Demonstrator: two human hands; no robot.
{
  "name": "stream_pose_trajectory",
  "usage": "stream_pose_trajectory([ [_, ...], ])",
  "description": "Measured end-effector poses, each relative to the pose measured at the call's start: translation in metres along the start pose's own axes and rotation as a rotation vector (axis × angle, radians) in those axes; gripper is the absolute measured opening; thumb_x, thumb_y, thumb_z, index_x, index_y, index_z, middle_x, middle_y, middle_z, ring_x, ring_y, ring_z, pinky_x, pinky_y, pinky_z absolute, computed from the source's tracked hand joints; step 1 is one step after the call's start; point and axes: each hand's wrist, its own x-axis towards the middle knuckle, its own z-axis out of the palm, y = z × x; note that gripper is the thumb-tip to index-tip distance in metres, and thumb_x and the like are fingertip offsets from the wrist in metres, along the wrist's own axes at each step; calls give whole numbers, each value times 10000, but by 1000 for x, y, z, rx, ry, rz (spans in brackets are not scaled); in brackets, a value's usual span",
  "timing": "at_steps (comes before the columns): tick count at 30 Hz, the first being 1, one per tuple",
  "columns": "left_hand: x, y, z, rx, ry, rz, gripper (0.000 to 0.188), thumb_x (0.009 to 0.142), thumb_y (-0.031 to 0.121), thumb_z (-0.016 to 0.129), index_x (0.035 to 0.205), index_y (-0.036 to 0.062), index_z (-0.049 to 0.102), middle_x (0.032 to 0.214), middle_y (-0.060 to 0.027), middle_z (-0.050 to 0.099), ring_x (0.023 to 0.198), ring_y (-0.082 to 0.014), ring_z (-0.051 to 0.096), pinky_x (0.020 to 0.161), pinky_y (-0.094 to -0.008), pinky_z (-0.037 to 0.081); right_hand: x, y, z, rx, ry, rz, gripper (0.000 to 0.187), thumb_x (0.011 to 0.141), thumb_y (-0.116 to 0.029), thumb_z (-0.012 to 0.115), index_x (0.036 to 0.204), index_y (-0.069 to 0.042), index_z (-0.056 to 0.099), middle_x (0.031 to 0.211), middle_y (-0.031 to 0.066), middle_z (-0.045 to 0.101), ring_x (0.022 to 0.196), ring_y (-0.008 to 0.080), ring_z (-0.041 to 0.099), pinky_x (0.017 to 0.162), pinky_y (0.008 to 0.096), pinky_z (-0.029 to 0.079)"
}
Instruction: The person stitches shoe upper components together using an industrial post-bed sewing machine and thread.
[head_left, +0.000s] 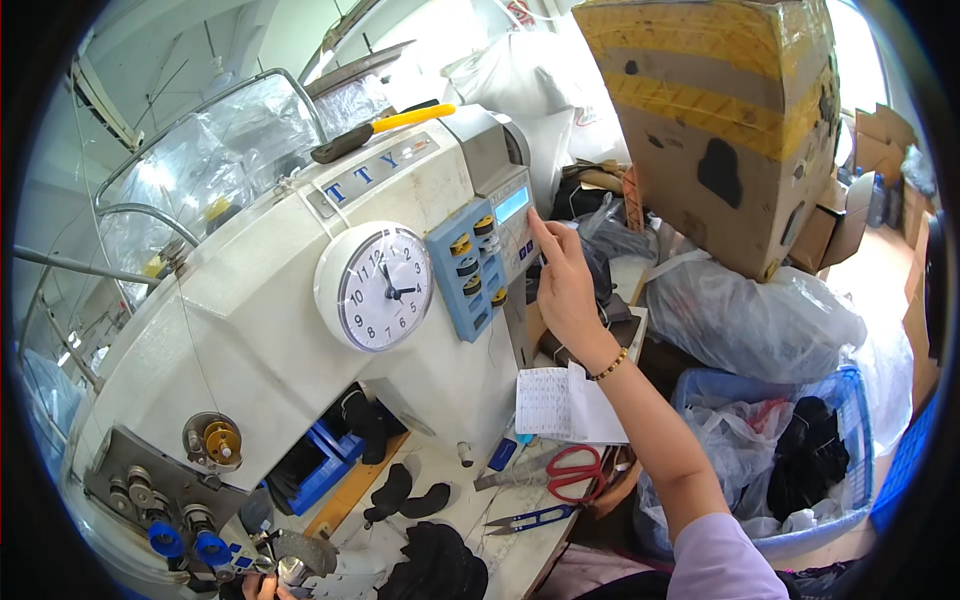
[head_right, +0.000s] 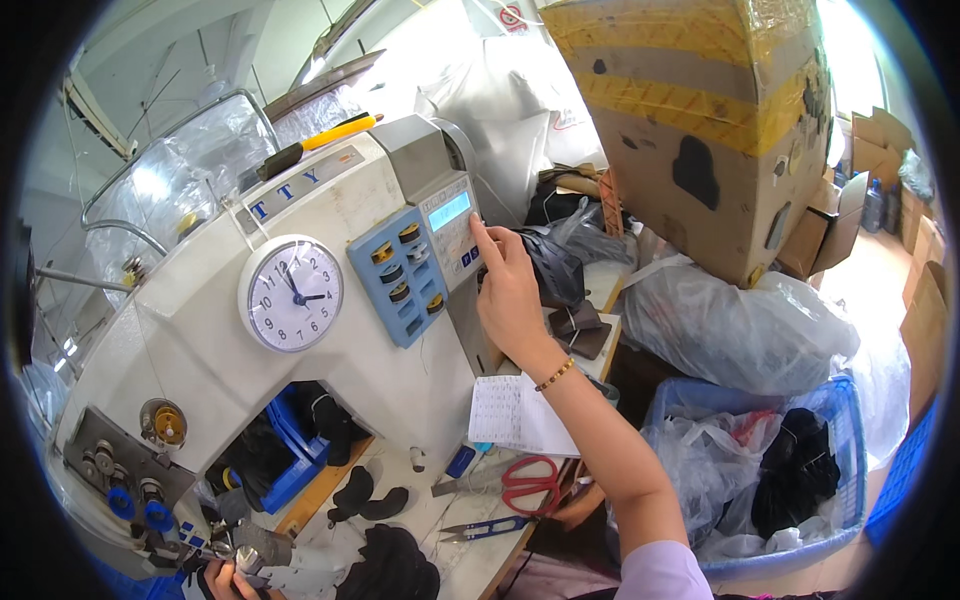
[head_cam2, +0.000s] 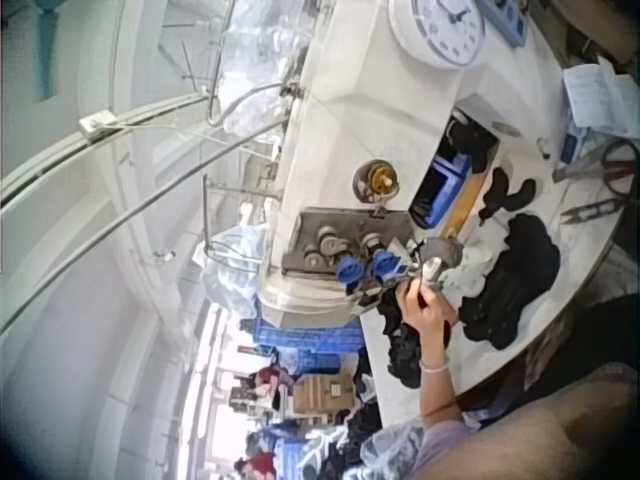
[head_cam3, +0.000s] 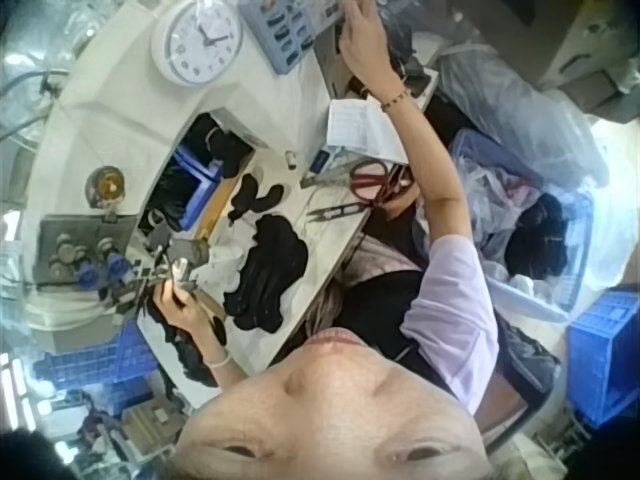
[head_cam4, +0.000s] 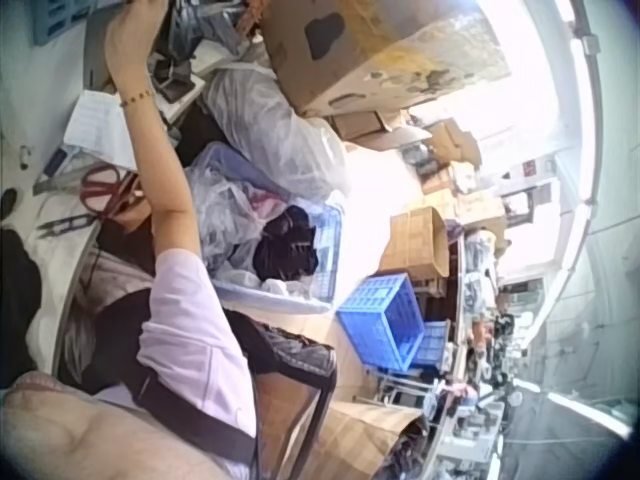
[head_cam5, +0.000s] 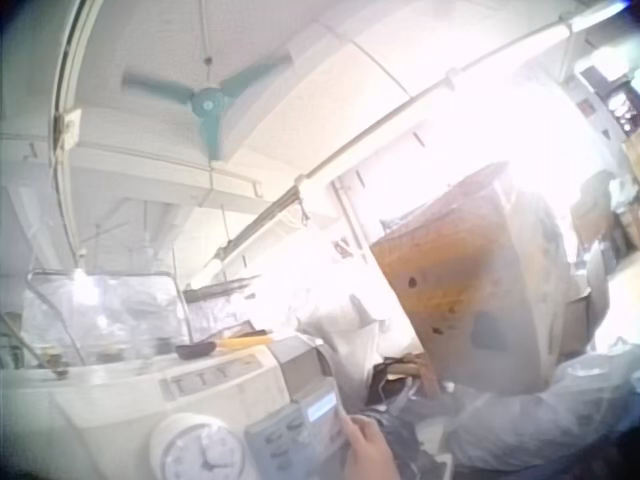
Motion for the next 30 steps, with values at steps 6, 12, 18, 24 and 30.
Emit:
stream_pose_trajectory([
  [6,0,3,0,7,-11,-33,137,899,66,533,962,-45,582,961,-216,585,835,-363,564,782,-427,467,7,0,-17,-200,-106,-78,657,738,161,452,1356,-61,430,1172,149,507,935,301,548,873,372,437],
  [12,-1,5,4,6,13,-46,145,906,68,528,981,-47,574,979,-217,584,849,-363,564,792,-424,465,-2,15,-19,219,-137,27,660,750,171,408,1368,-60,408,1298,144,466,1143,319,506,972,359,407],
  [18,0,14,0,21,-7,-118,143,905,71,534,978,-39,588,990,-223,584,878,-371,562,811,-430,459,-17,18,-15,269,-121,35,575,826,193,352,1352,-27,422,1371,140,426,1215,257,482,989,291,417],
  [24,-1,15,1,42,15,-120,142,904,70,531,974,-41,586,993,-222,586,888,-373,561,820,-430,456,-18,19,-17,244,-161,8,583,807,199,358,1347,-11,424,1374,149,417,1229,260,468,1006,301,405],
  [30,-1,13,3,36,16,-122,143,906,70,529,978,-41,584,1002,-218,589,896,-370,563,828,-428,453,-15,21,-18,250,-212,-7,624,776,174,383,1374,-3,366,1368,178,375,1261,326,408,1052,350,348],
])
